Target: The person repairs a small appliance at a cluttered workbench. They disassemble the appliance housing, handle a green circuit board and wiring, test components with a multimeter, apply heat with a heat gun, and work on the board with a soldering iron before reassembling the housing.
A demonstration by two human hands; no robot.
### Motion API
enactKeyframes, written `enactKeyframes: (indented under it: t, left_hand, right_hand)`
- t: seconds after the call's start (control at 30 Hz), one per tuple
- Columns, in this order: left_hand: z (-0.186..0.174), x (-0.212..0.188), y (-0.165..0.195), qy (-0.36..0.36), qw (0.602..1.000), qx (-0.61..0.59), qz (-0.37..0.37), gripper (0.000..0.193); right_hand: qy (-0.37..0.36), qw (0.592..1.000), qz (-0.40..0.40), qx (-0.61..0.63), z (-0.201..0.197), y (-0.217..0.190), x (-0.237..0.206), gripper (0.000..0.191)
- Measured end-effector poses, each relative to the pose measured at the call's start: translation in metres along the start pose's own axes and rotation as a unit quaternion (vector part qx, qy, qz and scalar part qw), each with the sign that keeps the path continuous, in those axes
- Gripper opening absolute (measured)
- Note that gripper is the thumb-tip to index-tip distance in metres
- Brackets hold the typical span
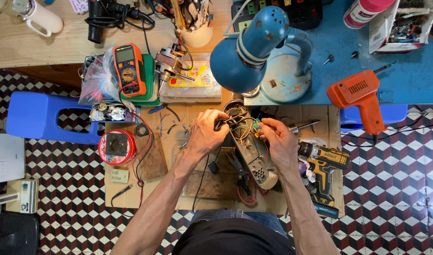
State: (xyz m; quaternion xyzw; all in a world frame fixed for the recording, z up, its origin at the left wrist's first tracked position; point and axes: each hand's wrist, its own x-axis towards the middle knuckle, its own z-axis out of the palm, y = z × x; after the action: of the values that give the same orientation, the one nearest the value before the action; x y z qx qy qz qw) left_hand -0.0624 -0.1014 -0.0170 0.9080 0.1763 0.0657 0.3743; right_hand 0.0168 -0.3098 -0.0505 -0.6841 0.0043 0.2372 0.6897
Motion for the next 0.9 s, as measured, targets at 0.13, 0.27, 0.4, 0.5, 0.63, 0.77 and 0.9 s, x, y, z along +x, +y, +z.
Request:
enactKeyframes:
  t: [0.13, 0.27, 0.4, 0.5, 0.63, 0.77, 0.9]
  left_hand:
    - [0.019, 0.008, 0.027, 0.051, 0.979, -0.001, 0.195, 0.028]
    - [0.038, 0.03, 0.034, -0.041, 0.967, 0.032, 0.25, 0.034]
    - [0.034, 0.041, 0.032, -0.128, 0.961, 0.073, 0.232, 0.016]
    - [0.018, 0.037, 0.033, -0.123, 0.965, 0.039, 0.227, 0.015]
    - [-0.001, 0.02, 0.039, -0.108, 0.975, -0.007, 0.192, 0.022]
    - [-0.007, 0.003, 0.042, -0.078, 0.982, 0.02, 0.168, 0.02]
    - [-0.01, -0.011, 0.036, -0.034, 0.977, 0.033, 0.207, 0.02]
  right_hand:
    - [-0.026, 0.997, 0.024, 0.068, -0.012, 0.007, 0.011, 0.031]
    - [-0.043, 0.998, 0.014, 0.05, -0.013, 0.002, 0.011, 0.03]
    - [-0.04, 0.999, 0.013, 0.011, -0.02, -0.016, 0.008, 0.031]
    - [0.006, 0.998, 0.036, -0.042, -0.031, -0.027, 0.004, 0.032]
    - [0.012, 0.988, 0.052, -0.144, -0.033, -0.023, 0.004, 0.035]
    - [-0.03, 0.987, 0.071, -0.142, -0.024, -0.006, 0.002, 0.04]
    - [-0.034, 0.993, 0.105, -0.044, -0.014, 0.012, 0.005, 0.046]
